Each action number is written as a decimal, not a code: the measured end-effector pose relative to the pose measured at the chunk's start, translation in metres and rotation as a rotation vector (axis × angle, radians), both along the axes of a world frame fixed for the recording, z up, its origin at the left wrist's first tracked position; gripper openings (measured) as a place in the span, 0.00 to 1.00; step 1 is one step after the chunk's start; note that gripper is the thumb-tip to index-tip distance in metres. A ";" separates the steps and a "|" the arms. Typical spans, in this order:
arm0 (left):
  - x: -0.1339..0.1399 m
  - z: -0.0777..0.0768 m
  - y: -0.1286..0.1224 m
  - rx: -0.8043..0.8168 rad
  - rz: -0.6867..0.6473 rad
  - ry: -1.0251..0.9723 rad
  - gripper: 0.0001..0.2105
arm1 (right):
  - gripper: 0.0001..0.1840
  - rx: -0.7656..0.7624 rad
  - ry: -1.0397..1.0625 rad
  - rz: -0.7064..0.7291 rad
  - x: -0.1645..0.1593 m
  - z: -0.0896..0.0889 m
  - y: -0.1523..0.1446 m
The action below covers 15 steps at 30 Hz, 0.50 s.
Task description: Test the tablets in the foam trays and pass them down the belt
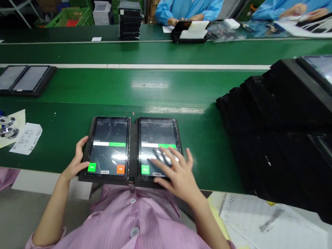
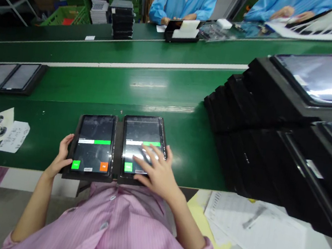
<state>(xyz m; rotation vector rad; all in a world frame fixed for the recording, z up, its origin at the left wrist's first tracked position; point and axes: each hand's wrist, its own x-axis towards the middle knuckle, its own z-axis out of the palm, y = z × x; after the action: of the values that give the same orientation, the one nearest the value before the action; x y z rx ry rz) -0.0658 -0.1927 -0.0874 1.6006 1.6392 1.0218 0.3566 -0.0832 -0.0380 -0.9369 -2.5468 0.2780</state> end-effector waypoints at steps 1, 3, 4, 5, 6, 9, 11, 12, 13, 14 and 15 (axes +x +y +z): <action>0.000 0.003 -0.002 -0.031 -0.016 0.062 0.45 | 0.26 -0.031 0.056 -0.074 0.004 -0.001 0.014; -0.004 0.010 -0.001 -0.049 -0.015 0.135 0.50 | 0.27 -0.124 0.227 -0.234 0.009 -0.010 0.048; -0.007 0.014 0.001 -0.023 0.001 0.130 0.50 | 0.27 -0.176 0.323 -0.304 0.010 -0.016 0.065; -0.010 0.020 0.005 0.020 0.019 0.101 0.50 | 0.25 -0.222 0.415 -0.369 0.010 -0.023 0.081; -0.012 0.026 0.010 0.070 0.036 0.069 0.49 | 0.24 -0.258 0.493 -0.430 0.009 -0.031 0.096; -0.005 0.051 0.035 0.107 0.025 0.162 0.39 | 0.23 -0.327 0.646 -0.567 0.003 -0.052 0.123; 0.012 0.067 0.059 0.035 -0.049 0.396 0.32 | 0.24 -0.370 0.703 -0.606 0.002 -0.061 0.129; 0.023 0.073 0.072 0.004 -0.098 0.517 0.30 | 0.25 -0.389 0.722 -0.610 0.002 -0.064 0.130; 0.035 0.078 0.087 -0.013 -0.148 0.618 0.29 | 0.25 -0.404 0.735 -0.605 0.003 -0.066 0.130; 0.046 0.081 0.102 -0.013 -0.195 0.693 0.29 | 0.26 -0.414 0.742 -0.592 0.005 -0.067 0.131; 0.056 0.082 0.117 -0.004 -0.235 0.743 0.30 | 0.25 -0.418 0.744 -0.574 0.006 -0.068 0.131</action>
<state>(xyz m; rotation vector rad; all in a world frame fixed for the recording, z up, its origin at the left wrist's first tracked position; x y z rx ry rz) -0.0093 -0.0754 -0.0049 2.2694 1.8195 0.2983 0.3622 0.0477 -0.1061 -1.3493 -1.4992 0.8174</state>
